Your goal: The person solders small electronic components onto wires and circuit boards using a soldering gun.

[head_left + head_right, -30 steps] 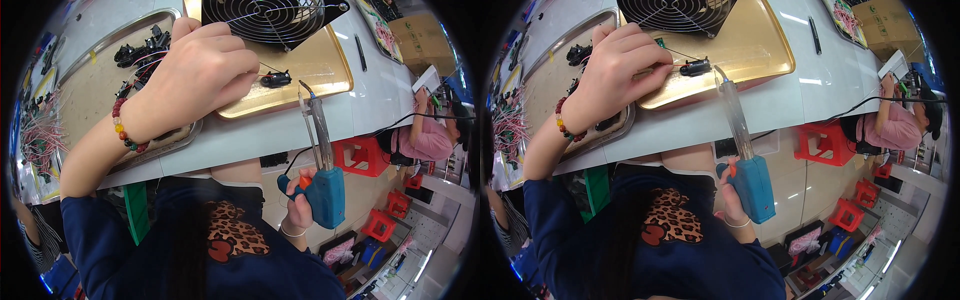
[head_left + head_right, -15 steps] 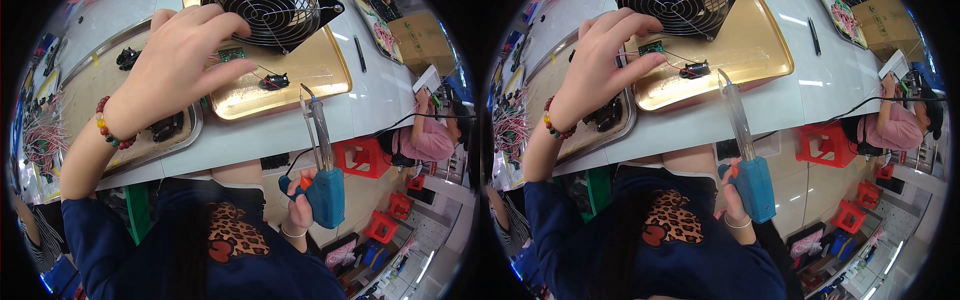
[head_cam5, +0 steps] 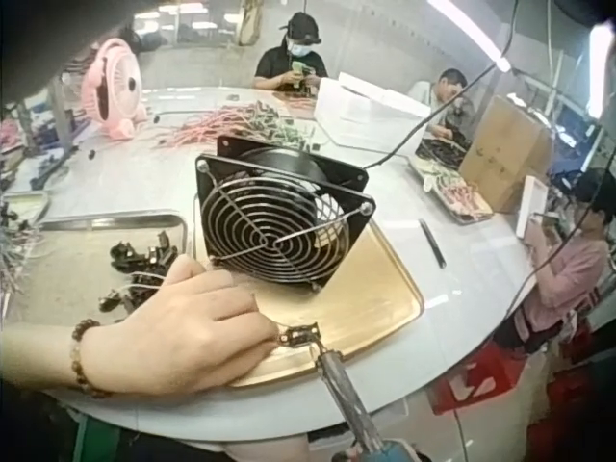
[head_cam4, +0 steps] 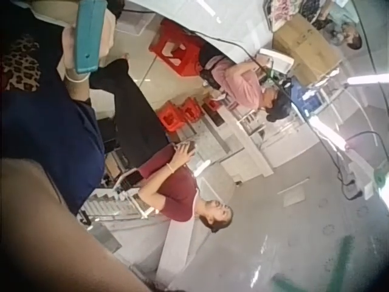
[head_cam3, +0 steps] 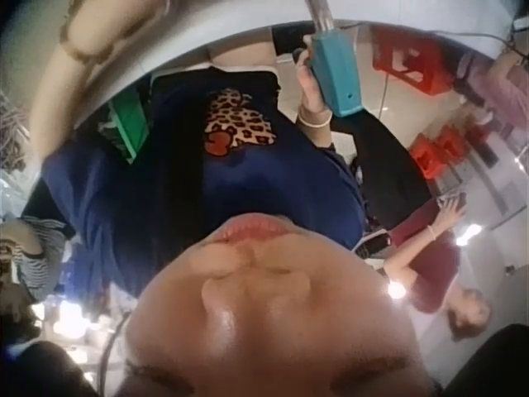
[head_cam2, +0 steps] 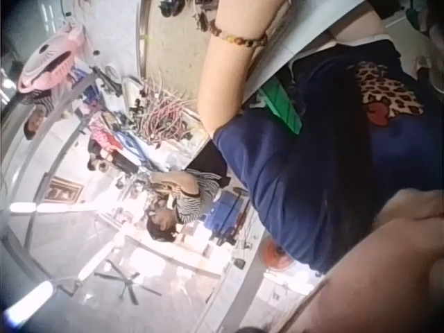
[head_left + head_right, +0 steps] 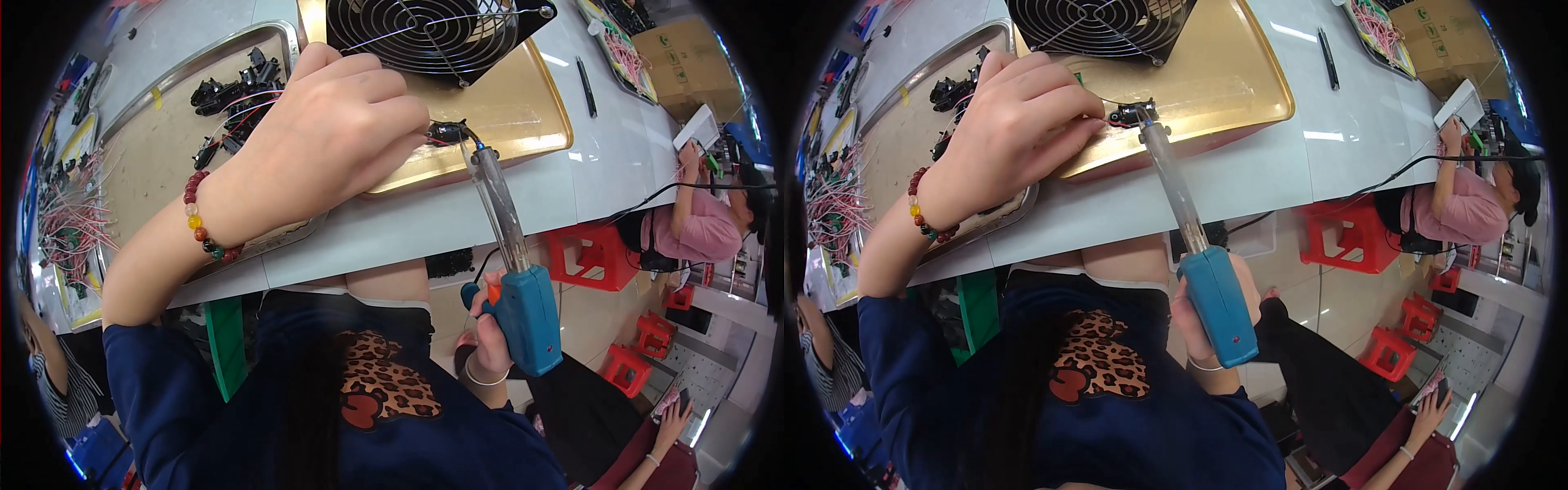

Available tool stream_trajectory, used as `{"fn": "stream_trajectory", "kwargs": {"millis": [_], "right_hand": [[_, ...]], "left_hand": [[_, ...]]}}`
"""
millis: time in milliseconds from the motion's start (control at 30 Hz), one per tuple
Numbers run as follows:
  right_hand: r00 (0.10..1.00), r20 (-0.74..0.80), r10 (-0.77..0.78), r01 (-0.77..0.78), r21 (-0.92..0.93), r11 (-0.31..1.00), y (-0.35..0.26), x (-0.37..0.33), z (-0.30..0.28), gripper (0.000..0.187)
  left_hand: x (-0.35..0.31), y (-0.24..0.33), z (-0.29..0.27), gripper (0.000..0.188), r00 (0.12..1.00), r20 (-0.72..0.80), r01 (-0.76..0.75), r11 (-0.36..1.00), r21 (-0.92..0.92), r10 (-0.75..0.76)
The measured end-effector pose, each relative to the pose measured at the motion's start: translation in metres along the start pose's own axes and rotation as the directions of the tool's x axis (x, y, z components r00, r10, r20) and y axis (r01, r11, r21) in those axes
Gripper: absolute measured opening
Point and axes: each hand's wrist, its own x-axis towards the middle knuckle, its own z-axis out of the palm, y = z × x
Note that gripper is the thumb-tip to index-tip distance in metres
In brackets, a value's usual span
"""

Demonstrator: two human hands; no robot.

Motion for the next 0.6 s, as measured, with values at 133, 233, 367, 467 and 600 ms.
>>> {"fn": "stream_trajectory", "kwargs": {"millis": [133, 233, 367, 467, 600], "right_hand": [[1.000, -0.004, 0.022, -0.022, 0.074, 0.997, 0.004, -0.002, 0.001, 0.021], [0.999, 0.047, 0.009, -0.013, 0.074, 0.997, 0.005, -0.002, 0.000, 0.024], [0.999, 0.011, 0.053, -0.053, 0.086, 0.995, 0.007, -0.006, 0.003, 0.025], [0.997, 0.002, 0.072, -0.072, 0.101, 0.992, 0.006, -0.006, 0.003, 0.025], [0.997, 0.015, 0.073, -0.074, 0.174, 0.982, 0.009, -0.005, 0.003, 0.029]], "left_hand": [[-0.003, -0.001, -0.002, 0.010, 0.999, -0.026, 0.019, 0.999, -0.034, -0.020], [-0.003, -0.001, -0.007, 0.010, 0.998, -0.031, 0.049, 0.999, -0.022, -0.049], [-0.004, 0.000, -0.008, 0.010, 0.997, -0.039, 0.064, 0.998, -0.013, -0.064], [-0.002, 0.001, -0.008, 0.009, 0.996, -0.037, 0.078, 0.997, -0.001, -0.078], [0.003, 0.000, -0.005, 0.007, 0.995, -0.002, 0.097, 0.995, 0.026, -0.097]]}}
